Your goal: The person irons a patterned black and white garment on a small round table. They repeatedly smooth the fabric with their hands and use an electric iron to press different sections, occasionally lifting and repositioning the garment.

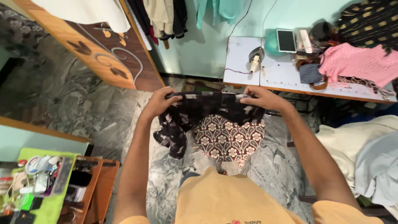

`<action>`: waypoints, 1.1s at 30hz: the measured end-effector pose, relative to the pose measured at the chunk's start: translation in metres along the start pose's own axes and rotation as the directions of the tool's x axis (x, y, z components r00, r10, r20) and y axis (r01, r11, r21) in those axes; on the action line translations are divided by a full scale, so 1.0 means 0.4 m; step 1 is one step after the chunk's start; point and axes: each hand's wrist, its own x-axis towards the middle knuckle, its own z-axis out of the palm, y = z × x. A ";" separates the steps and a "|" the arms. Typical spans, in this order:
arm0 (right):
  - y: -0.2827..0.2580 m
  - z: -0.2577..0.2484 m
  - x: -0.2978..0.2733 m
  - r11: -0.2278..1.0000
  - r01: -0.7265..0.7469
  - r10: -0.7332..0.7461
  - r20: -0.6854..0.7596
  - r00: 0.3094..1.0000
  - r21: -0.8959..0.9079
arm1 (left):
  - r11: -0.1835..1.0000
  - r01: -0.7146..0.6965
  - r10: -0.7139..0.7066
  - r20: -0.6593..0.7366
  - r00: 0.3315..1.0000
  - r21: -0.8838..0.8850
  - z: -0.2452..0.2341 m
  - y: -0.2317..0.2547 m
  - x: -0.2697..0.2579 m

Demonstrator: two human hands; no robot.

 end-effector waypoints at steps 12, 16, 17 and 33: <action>-0.160 0.043 -0.087 0.917 0.085 -0.176 -0.204 0.963 -0.390 | 0.981 -0.016 0.043 0.135 0.990 -0.194 -0.164 -0.005 0.013; -0.267 0.065 -0.111 0.940 -0.130 0.049 -0.252 0.966 -0.315 | 0.972 -0.078 0.104 0.108 0.989 -0.221 -0.222 -0.052 0.020; -0.287 0.062 -0.122 0.937 -0.166 0.107 -0.202 0.974 -0.306 | 0.962 -0.089 0.118 0.099 0.988 -0.256 -0.232 -0.068 0.017; -0.374 0.085 -0.201 0.827 0.330 0.138 -0.733 0.666 0.456 | 0.974 -0.152 0.199 0.320 0.926 -0.166 -0.259 -0.151 0.044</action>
